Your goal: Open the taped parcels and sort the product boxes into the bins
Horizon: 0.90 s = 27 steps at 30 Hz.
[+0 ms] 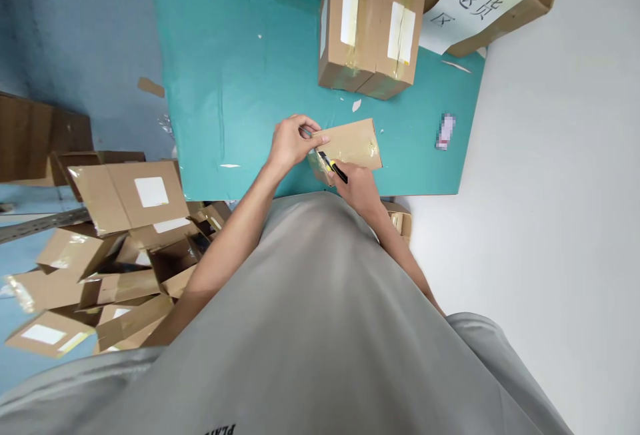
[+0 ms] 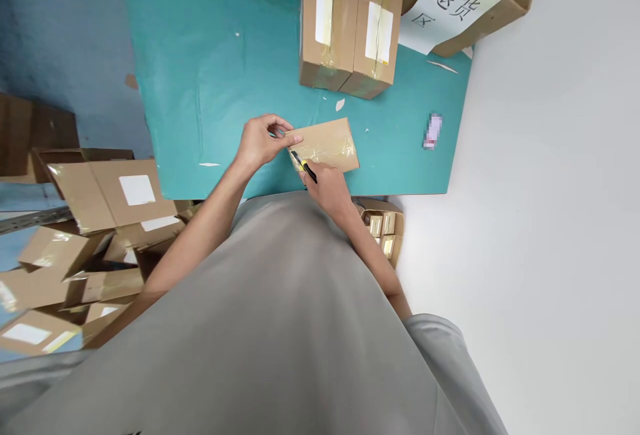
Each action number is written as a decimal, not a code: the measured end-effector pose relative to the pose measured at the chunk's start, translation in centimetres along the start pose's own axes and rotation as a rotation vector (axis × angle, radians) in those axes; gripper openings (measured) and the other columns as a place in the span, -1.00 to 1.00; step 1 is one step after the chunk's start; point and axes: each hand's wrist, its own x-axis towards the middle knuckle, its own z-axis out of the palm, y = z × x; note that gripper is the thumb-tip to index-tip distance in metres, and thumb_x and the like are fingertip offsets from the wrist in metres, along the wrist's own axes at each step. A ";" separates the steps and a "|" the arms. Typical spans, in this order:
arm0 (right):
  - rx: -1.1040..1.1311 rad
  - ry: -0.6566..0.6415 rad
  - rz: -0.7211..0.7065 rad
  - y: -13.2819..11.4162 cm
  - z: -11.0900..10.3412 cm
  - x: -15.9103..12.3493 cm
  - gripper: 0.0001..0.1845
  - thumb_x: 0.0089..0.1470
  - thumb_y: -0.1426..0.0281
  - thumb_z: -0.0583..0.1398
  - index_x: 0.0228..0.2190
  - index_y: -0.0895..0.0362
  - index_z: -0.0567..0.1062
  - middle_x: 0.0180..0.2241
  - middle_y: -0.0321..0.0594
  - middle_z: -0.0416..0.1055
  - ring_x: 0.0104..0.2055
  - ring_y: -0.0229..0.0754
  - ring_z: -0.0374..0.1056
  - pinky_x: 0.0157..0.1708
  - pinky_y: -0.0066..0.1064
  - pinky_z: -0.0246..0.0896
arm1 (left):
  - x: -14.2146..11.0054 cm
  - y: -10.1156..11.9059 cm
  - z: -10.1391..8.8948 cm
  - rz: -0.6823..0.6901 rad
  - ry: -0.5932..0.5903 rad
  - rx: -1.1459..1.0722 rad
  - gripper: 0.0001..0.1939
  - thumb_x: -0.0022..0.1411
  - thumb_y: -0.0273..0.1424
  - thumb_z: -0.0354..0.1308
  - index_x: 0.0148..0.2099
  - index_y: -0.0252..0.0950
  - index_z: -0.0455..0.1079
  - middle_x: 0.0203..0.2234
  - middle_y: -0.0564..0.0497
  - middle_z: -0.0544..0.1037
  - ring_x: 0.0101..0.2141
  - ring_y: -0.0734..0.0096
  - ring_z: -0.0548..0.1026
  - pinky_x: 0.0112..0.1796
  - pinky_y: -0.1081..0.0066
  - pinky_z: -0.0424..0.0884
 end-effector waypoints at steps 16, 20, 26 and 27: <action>-0.034 -0.025 0.067 -2.0 -0.5 -0.5 -0.65 0.60 0.35 0.05 0.15 0.17 0.57 -0.03 0.00 0.68 -0.04 -0.01 0.54 -0.04 -0.33 0.26 | -0.2 1.4 0.0 -0.053 0.046 -0.014 -0.69 0.07 -0.27 0.54 -0.18 -0.27 0.62 -0.25 -0.03 0.68 -0.30 0.32 0.53 -0.22 0.32 0.52; -0.036 -0.030 0.082 -2.2 -0.5 -0.5 -0.62 0.60 0.35 0.04 0.21 0.17 0.56 0.01 0.01 0.68 -0.01 0.01 0.55 -0.02 -0.32 0.29 | -0.1 1.4 -0.1 -0.058 0.046 -0.024 -0.69 0.05 -0.25 0.55 -0.20 -0.26 0.61 -0.27 -0.03 0.68 -0.32 0.32 0.52 -0.25 0.33 0.51; -0.043 -0.047 0.090 -2.2 -0.5 -0.7 -0.58 0.60 0.35 0.04 0.27 0.17 0.55 0.05 0.02 0.68 0.03 0.02 0.56 0.02 -0.30 0.32 | 0.0 1.2 -0.1 -0.053 0.037 -0.030 -0.67 0.06 -0.25 0.55 -0.18 -0.27 0.60 -0.28 -0.03 0.67 -0.29 0.30 0.53 -0.24 0.32 0.53; -0.045 -0.055 0.095 -2.3 -0.6 -0.7 -0.58 0.60 0.36 0.04 0.27 0.17 0.54 0.06 0.02 0.68 0.03 0.03 0.57 0.02 -0.30 0.32 | 0.0 1.2 -0.1 -0.052 0.036 -0.031 -0.67 0.06 -0.25 0.55 -0.17 -0.27 0.60 -0.28 -0.03 0.67 -0.29 0.31 0.53 -0.23 0.32 0.53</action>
